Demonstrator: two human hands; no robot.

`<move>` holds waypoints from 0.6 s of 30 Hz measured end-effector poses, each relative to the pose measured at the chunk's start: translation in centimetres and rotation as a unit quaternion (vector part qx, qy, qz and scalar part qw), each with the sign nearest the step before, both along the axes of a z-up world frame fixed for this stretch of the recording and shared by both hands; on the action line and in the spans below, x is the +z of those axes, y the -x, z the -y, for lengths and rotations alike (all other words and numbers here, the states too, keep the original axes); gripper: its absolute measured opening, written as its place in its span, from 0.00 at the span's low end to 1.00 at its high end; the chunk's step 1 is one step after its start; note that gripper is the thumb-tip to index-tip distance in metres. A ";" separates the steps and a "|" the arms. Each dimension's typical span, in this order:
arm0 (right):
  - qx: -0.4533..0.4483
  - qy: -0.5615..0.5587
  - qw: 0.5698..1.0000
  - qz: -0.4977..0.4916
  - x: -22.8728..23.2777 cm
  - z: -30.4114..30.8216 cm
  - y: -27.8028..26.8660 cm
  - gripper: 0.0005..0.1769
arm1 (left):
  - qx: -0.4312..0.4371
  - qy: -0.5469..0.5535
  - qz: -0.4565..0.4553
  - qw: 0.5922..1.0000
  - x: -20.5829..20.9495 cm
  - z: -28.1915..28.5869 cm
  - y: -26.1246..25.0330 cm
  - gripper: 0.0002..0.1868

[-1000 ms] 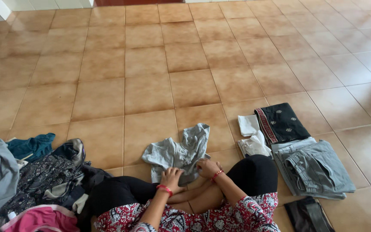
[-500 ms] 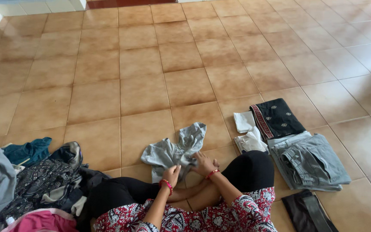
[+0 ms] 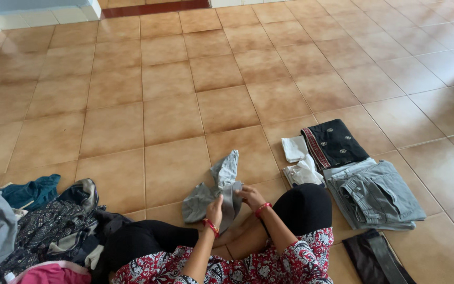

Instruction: The person picks up several garments from a pile on the floor and folds them by hand, including a pair of dark underwear and a grey t-shirt, placing each folded item into a neat stack.

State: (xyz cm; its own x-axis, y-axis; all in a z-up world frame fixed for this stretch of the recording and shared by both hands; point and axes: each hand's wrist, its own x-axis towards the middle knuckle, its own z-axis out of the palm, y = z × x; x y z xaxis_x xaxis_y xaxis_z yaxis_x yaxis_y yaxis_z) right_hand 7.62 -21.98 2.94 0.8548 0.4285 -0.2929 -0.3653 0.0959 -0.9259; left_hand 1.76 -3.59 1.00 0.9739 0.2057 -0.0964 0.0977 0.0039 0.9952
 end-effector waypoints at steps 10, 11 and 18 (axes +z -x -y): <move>-0.250 -0.413 0.862 -0.155 1.1 5.9 -3.0 0.17 | 0.104 0.510 -0.015 0.853 2.3 -11.6 -1.2 0.18; -0.256 -0.423 0.852 -0.170 0.7 5.9 -3.3 0.17 | 0.139 0.519 -0.036 0.843 2.3 -12.3 -1.1 0.18; -0.439 0.011 0.896 -0.071 -1.9 3.5 -3.6 0.14 | 0.269 -0.066 -0.095 0.956 1.1 -9.8 0.2 0.17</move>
